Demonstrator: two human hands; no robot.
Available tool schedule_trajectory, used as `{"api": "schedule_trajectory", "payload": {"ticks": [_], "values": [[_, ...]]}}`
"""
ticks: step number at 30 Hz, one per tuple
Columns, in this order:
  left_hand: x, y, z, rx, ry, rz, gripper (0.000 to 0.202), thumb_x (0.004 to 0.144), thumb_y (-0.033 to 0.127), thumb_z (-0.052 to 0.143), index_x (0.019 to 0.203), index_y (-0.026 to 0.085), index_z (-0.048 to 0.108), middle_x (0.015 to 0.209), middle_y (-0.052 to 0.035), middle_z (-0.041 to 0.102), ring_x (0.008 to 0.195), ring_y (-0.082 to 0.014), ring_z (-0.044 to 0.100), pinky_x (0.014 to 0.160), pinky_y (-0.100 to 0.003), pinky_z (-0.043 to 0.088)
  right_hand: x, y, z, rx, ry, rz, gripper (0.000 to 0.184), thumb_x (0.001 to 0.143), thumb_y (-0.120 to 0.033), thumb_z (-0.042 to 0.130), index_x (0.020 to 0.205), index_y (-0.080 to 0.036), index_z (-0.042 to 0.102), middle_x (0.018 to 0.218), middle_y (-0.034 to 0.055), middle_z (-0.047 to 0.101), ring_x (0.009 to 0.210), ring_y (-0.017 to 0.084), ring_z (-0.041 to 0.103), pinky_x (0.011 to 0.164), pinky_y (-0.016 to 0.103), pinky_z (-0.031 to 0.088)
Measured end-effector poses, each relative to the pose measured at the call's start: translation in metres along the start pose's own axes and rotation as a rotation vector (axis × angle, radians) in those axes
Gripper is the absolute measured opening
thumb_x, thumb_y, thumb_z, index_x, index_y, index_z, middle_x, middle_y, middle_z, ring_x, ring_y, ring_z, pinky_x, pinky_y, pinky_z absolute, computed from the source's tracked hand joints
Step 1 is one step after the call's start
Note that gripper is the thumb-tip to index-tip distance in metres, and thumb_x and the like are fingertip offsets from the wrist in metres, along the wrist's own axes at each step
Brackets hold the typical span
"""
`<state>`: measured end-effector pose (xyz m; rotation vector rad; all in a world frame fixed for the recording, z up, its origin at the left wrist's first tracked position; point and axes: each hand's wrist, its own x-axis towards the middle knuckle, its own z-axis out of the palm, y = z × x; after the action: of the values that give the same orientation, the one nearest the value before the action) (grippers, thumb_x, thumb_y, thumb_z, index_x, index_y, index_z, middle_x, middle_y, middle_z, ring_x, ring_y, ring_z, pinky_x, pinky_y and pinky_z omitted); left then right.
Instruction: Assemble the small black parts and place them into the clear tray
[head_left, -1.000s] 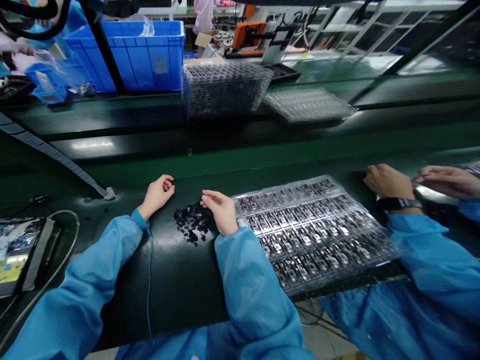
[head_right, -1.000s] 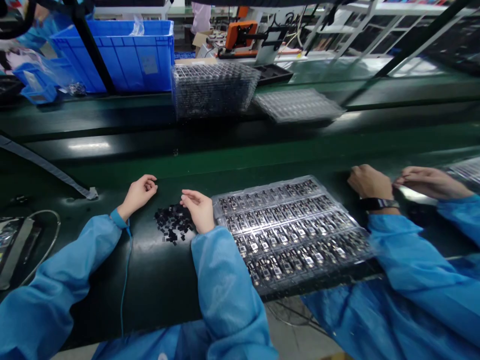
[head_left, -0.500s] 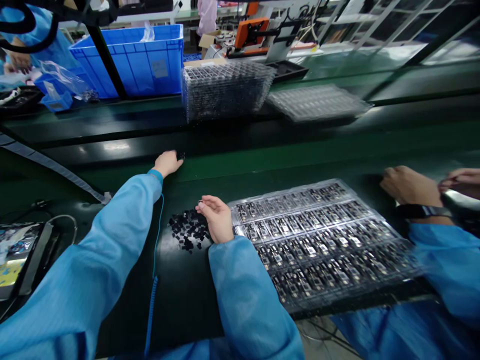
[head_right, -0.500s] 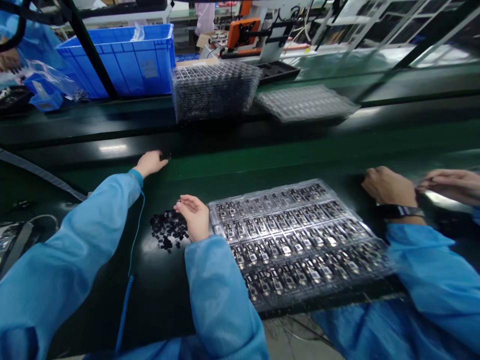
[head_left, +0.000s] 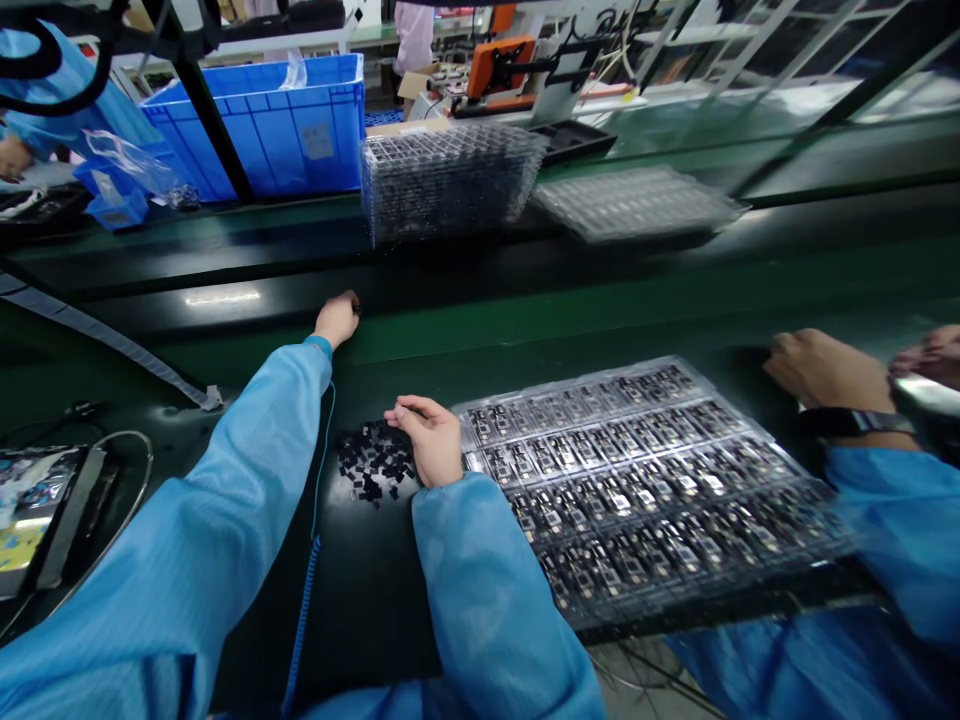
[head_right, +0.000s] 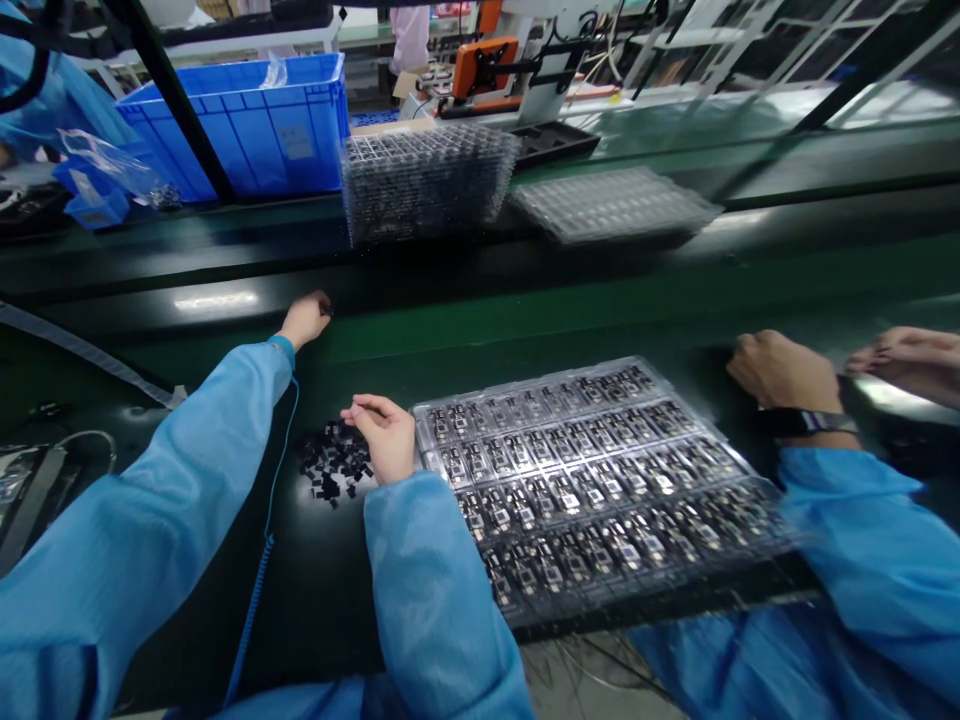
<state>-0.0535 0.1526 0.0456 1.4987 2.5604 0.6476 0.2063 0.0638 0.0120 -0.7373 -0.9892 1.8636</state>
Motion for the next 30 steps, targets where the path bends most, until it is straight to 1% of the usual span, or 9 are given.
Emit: {"api": "schedule_trajectory", "payload": {"ticks": [3, 5, 8, 10, 12, 17, 21, 24, 30], "values": [[-0.008, 0.001, -0.02, -0.166, 0.034, 0.015, 0.025, 0.078, 0.013, 0.065, 0.104, 0.012, 0.068, 0.093, -0.0109, 0.071, 0.086, -0.0223, 0.067, 0.082, -0.034, 0.051, 0.0, 0.002, 0.0, 0.001, 0.001, 0.007, 0.029, 0.067, -0.032, 0.088, 0.087, -0.017, 0.075, 0.077, 0.0039, 0.075, 0.075, 0.021, 0.074, 0.073, 0.032, 0.061], [-0.024, 0.005, -0.04, -0.465, 0.046, 0.011, 0.024, 0.078, 0.018, 0.068, 0.1, 0.011, 0.068, 0.085, -0.0087, 0.07, 0.073, -0.0181, 0.065, 0.071, -0.031, 0.052, 0.0, 0.002, 0.0, 0.006, 0.003, 0.007, 0.029, 0.065, -0.032, 0.089, 0.086, -0.017, 0.076, 0.08, 0.0047, 0.076, 0.075, 0.021, 0.074, 0.073, 0.033, 0.061], [-0.068, 0.013, -0.076, -0.868, -0.022, 0.05, 0.028, 0.073, 0.024, 0.076, 0.097, 0.012, 0.069, 0.08, -0.0053, 0.068, 0.067, -0.0145, 0.064, 0.064, -0.027, 0.052, 0.0, 0.001, 0.002, 0.023, 0.005, 0.01, 0.028, 0.065, -0.032, 0.089, 0.086, -0.018, 0.077, 0.083, 0.0056, 0.077, 0.076, 0.021, 0.074, 0.075, 0.033, 0.061], [-0.105, 0.018, -0.094, -0.983, -0.109, 0.042, 0.031, 0.071, 0.028, 0.08, 0.096, 0.013, 0.071, 0.078, -0.004, 0.068, 0.066, -0.0135, 0.064, 0.064, -0.027, 0.053, -0.001, 0.0, 0.002, 0.044, -0.003, 0.018, 0.028, 0.065, -0.032, 0.089, 0.087, -0.018, 0.078, 0.085, 0.0058, 0.077, 0.077, 0.02, 0.074, 0.076, 0.033, 0.061], [-0.14, 0.021, -0.1, -1.046, -0.174, 0.006, 0.03, 0.069, 0.03, 0.082, 0.092, 0.013, 0.072, 0.082, -0.005, 0.071, 0.066, -0.0135, 0.065, 0.065, -0.027, 0.054, -0.001, 0.0, 0.003, 0.063, -0.015, 0.022, 0.028, 0.066, -0.032, 0.089, 0.088, -0.018, 0.078, 0.086, 0.0058, 0.077, 0.077, 0.02, 0.074, 0.076, 0.033, 0.061], [-0.195, 0.022, -0.066, -1.027, -0.329, -0.089, 0.034, 0.07, 0.032, 0.082, 0.096, 0.013, 0.075, 0.091, -0.0088, 0.076, 0.074, -0.0185, 0.071, 0.076, -0.033, 0.059, -0.003, 0.0, 0.003, 0.047, -0.023, 0.009, 0.03, 0.065, -0.031, 0.089, 0.088, -0.018, 0.076, 0.084, 0.0052, 0.077, 0.074, 0.02, 0.074, 0.072, 0.033, 0.062], [-0.212, 0.028, -0.039, -0.995, -0.206, -0.074, 0.034, 0.079, 0.035, 0.075, 0.105, 0.014, 0.073, 0.104, -0.0101, 0.076, 0.091, -0.0223, 0.073, 0.09, -0.037, 0.058, -0.006, 0.0, 0.005, -0.005, -0.015, -0.029, 0.028, 0.066, -0.029, 0.089, 0.088, -0.019, 0.075, 0.081, 0.0041, 0.076, 0.073, 0.019, 0.074, 0.073, 0.033, 0.062], [-0.219, 0.034, -0.034, -0.917, -0.153, -0.022, 0.031, 0.083, 0.034, 0.071, 0.108, 0.015, 0.072, 0.109, -0.0098, 0.075, 0.098, -0.0232, 0.073, 0.094, -0.037, 0.058, -0.007, 0.001, 0.005, -0.051, -0.014, -0.064, 0.028, 0.065, -0.027, 0.089, 0.087, -0.019, 0.075, 0.081, 0.0029, 0.076, 0.073, 0.018, 0.073, 0.076, 0.032, 0.062], [-0.226, 0.035, -0.035, -0.732, -0.1, 0.094, 0.023, 0.086, 0.029, 0.067, 0.106, 0.017, 0.073, 0.104, -0.0073, 0.076, 0.087, -0.0204, 0.074, 0.084, -0.034, 0.061, -0.009, 0.002, 0.006, -0.141, -0.024, -0.105, 0.03, 0.063, -0.027, 0.09, 0.087, -0.02, 0.074, 0.083, 0.0023, 0.076, 0.077, 0.018, 0.072, 0.079, 0.033, 0.061]]}}
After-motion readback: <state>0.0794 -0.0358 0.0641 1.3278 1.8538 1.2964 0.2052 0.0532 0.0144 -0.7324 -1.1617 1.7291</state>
